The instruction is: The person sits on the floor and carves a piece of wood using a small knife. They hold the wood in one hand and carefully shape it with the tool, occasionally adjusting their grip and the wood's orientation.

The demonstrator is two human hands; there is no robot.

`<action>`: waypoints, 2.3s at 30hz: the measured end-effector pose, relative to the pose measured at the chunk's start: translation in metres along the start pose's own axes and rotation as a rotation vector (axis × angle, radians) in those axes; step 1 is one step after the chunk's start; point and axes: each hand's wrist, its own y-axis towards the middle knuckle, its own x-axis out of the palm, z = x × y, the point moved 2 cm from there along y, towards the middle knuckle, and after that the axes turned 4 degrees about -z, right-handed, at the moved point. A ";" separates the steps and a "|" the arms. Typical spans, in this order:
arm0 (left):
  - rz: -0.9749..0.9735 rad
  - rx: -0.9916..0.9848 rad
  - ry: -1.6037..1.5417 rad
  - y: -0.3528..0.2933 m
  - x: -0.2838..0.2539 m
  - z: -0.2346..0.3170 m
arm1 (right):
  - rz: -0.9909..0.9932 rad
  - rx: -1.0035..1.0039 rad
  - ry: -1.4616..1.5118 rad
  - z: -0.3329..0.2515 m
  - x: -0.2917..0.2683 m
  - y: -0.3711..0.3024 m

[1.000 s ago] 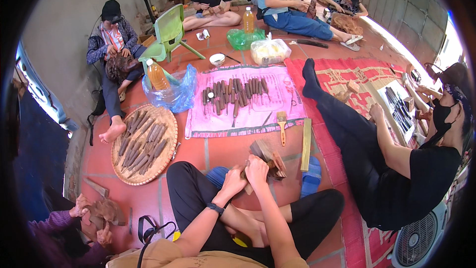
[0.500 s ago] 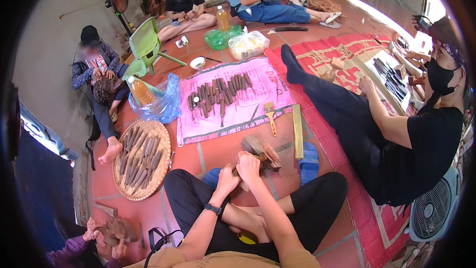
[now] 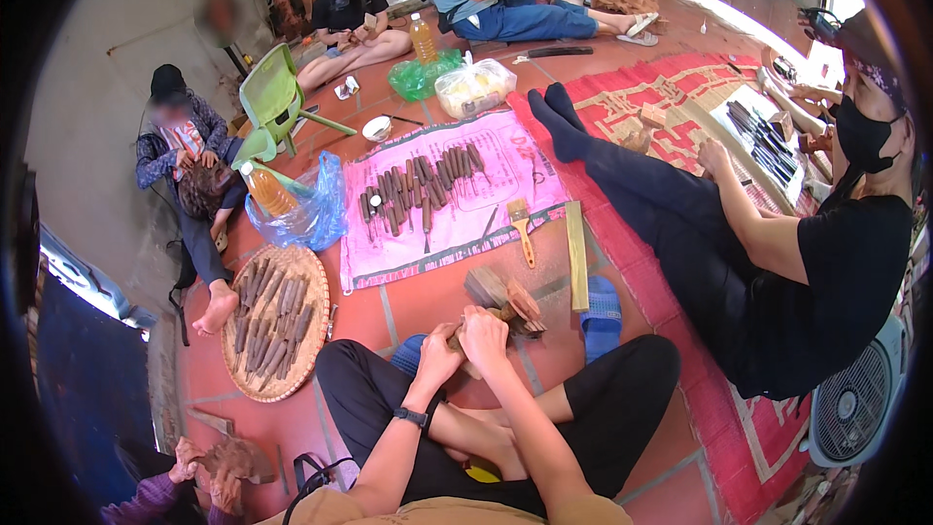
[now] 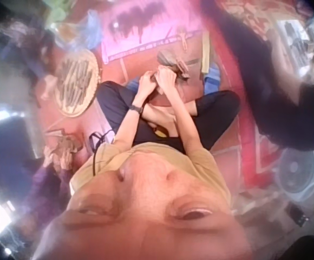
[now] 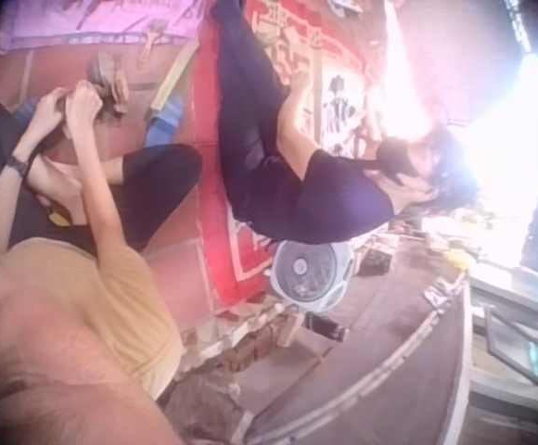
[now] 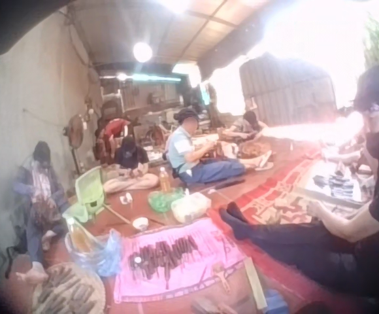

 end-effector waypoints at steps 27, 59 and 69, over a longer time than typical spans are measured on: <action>-0.087 -0.058 -0.105 0.004 -0.001 -0.015 | -0.076 0.005 -0.171 -0.012 -0.005 -0.003; -0.172 -0.084 0.023 0.005 0.004 -0.005 | -0.111 -0.019 -0.258 0.015 0.014 0.019; -0.131 -0.064 -0.012 0.006 0.006 -0.017 | -0.108 -0.021 -0.246 0.001 0.003 0.015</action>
